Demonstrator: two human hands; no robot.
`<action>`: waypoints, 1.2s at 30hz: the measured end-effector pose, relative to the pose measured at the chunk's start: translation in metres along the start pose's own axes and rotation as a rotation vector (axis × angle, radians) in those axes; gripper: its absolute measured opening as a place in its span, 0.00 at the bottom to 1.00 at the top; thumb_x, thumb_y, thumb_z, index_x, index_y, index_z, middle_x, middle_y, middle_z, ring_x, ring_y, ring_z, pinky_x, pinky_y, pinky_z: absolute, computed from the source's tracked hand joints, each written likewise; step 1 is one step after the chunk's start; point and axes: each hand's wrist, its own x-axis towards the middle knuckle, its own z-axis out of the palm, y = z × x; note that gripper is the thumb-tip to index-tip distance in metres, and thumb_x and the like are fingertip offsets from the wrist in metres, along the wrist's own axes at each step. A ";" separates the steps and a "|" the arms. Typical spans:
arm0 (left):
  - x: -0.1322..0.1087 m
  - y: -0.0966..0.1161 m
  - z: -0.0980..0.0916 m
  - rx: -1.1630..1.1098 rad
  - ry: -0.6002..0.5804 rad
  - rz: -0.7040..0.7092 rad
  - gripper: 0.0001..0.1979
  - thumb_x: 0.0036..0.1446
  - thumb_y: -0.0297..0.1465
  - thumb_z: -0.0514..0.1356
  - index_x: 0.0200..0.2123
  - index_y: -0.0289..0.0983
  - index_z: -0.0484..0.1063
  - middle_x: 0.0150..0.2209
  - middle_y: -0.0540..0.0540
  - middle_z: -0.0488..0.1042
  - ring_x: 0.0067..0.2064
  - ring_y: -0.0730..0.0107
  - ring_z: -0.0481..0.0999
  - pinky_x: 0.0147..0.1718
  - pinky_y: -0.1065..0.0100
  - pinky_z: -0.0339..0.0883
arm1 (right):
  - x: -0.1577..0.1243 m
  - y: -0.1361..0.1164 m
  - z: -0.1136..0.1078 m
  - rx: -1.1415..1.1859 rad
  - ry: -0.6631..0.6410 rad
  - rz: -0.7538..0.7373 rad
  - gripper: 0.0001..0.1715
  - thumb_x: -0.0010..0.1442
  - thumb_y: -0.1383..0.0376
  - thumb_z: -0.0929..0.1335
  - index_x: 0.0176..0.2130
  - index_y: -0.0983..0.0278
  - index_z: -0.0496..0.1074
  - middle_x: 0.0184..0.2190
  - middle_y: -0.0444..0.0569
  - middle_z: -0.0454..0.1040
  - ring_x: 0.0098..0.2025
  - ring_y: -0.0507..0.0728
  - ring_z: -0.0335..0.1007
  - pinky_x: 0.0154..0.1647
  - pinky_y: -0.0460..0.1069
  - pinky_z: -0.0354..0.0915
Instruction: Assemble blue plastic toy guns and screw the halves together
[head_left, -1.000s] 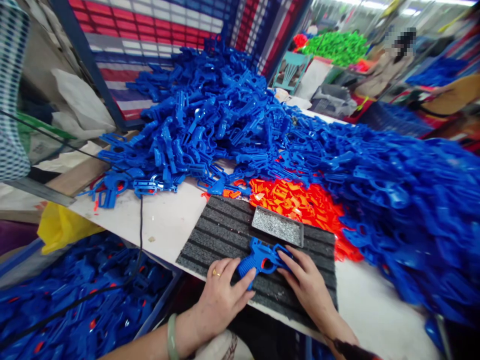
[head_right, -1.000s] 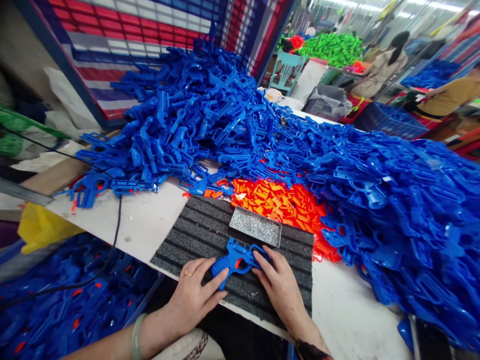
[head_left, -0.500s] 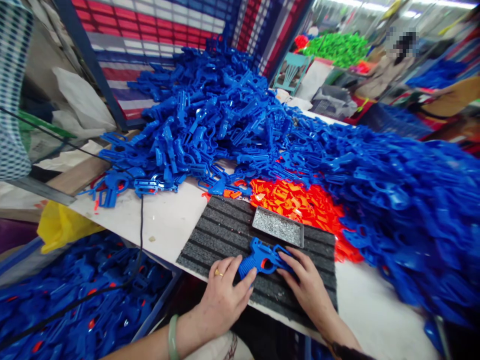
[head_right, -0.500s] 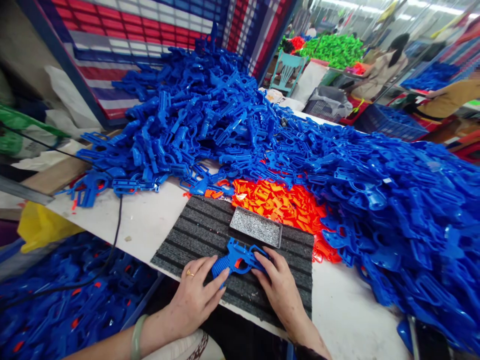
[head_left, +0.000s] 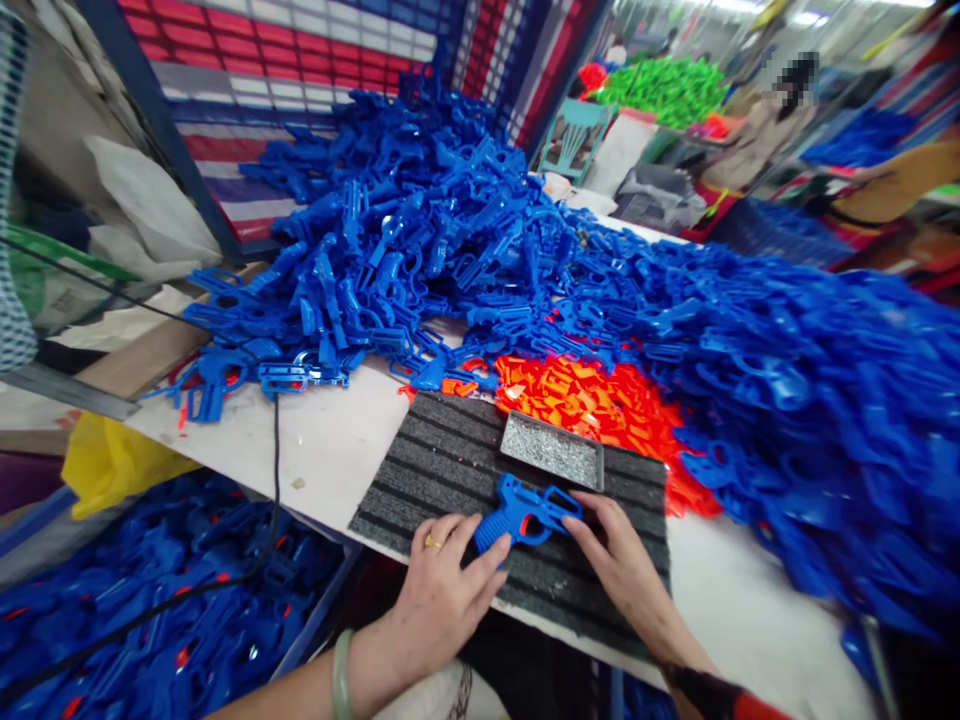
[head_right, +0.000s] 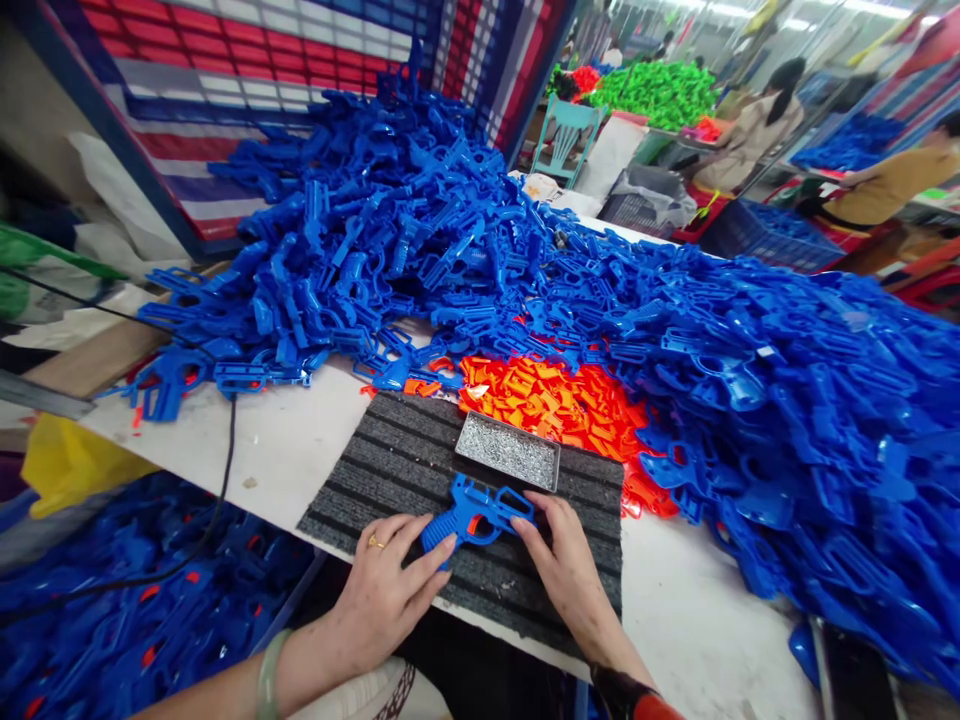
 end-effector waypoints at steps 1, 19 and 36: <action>0.000 0.000 0.000 -0.021 0.005 -0.017 0.15 0.63 0.32 0.56 0.53 0.46 0.72 0.51 0.41 0.71 0.50 0.55 0.68 0.48 0.50 0.64 | 0.000 -0.002 -0.002 0.017 -0.006 0.019 0.22 0.61 0.50 0.65 0.48 0.61 0.72 0.42 0.53 0.74 0.43 0.61 0.72 0.46 0.57 0.70; 0.021 -0.004 -0.009 -0.368 -0.238 -0.325 0.17 0.61 0.36 0.59 0.53 0.41 0.71 0.43 0.46 0.77 0.43 0.61 0.73 0.44 0.59 0.67 | -0.009 -0.021 -0.015 0.183 -0.202 0.161 0.22 0.49 0.56 0.73 0.44 0.59 0.72 0.40 0.46 0.79 0.42 0.60 0.76 0.44 0.52 0.72; 0.023 -0.001 -0.010 -0.417 -0.230 -0.271 0.09 0.63 0.33 0.56 0.46 0.41 0.72 0.41 0.47 0.76 0.43 0.62 0.71 0.45 0.60 0.65 | -0.010 -0.026 -0.022 0.160 -0.244 0.103 0.21 0.51 0.56 0.73 0.44 0.59 0.72 0.39 0.45 0.78 0.41 0.59 0.75 0.43 0.52 0.71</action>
